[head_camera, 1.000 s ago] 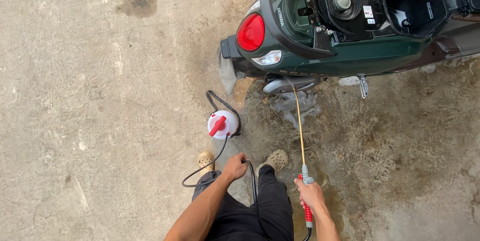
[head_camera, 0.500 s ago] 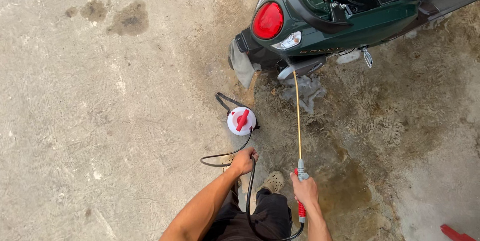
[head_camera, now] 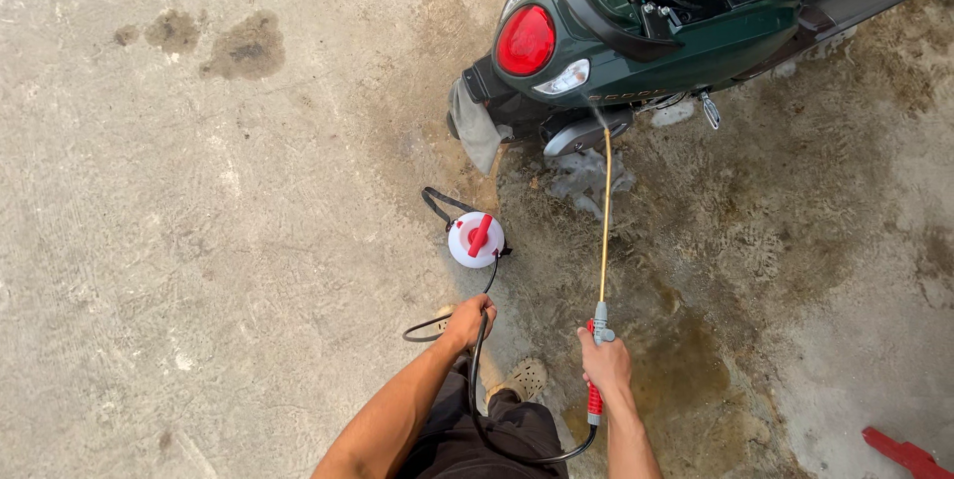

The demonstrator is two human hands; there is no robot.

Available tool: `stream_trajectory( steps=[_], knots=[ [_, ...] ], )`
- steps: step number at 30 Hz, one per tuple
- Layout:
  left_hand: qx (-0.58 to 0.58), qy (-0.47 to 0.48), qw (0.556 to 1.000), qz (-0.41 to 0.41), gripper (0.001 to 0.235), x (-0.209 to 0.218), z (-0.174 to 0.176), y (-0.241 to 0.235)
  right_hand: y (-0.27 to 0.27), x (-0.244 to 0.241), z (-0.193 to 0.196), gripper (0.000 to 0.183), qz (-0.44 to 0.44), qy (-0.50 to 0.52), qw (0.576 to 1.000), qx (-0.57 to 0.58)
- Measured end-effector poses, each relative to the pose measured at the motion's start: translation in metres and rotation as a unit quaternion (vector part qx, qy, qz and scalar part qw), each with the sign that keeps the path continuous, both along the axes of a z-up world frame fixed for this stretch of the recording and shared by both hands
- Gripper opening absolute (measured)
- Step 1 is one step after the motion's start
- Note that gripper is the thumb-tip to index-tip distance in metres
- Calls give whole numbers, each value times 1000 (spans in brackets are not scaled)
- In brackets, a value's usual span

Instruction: The person uses a handheld pressure sprayer to clean a green scooter. They systematically spray the under-seat storage compartment, the body panels, the rear wheel, and the floorboard area, moving around the vehicle to cover different sections.

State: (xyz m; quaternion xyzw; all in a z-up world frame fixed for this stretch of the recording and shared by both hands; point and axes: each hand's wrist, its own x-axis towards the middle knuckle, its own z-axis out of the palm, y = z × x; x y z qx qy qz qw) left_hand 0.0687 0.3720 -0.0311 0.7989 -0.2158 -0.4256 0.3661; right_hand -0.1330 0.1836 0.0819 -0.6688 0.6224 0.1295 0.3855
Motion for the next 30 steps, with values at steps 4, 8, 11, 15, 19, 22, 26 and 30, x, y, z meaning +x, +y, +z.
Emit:
stream_trajectory(
  steps=[4, 8, 11, 15, 19, 22, 26, 30],
  knots=[
    [17, 18, 1000, 16, 26, 3, 11, 3, -2, -3, 1, 57, 4, -4, 1000, -13],
    [36, 18, 999, 7, 27, 6, 11, 6, -6, -13, -11, 59, 0, 2, 999, -35],
    [49, 17, 999, 4, 27, 8, 3, 9, -12, -25, -32, 56, 105, 23, 978, -177],
    [66, 6, 998, -3, 27, 6, -10, 15, -13, -37, -50, 53, 79, 29, 984, -156],
    [65, -14, 998, -12, 27, 1, -18, 17, -15, -43, -50, 52, 68, 31, 983, -166],
    [73, -8, 997, -13, 25, -2, -19, 20, -9, -40, -39, 51, 79, 33, 983, -164],
    [84, 9, 996, -12, 23, -4, -18, 18, -7, -32, -19, 50, 72, 64, 985, -140],
    [78, 11, 997, -4, 23, -6, -19, 18, -17, -30, -9, 54, 77, 62, 981, -169]
  ],
)
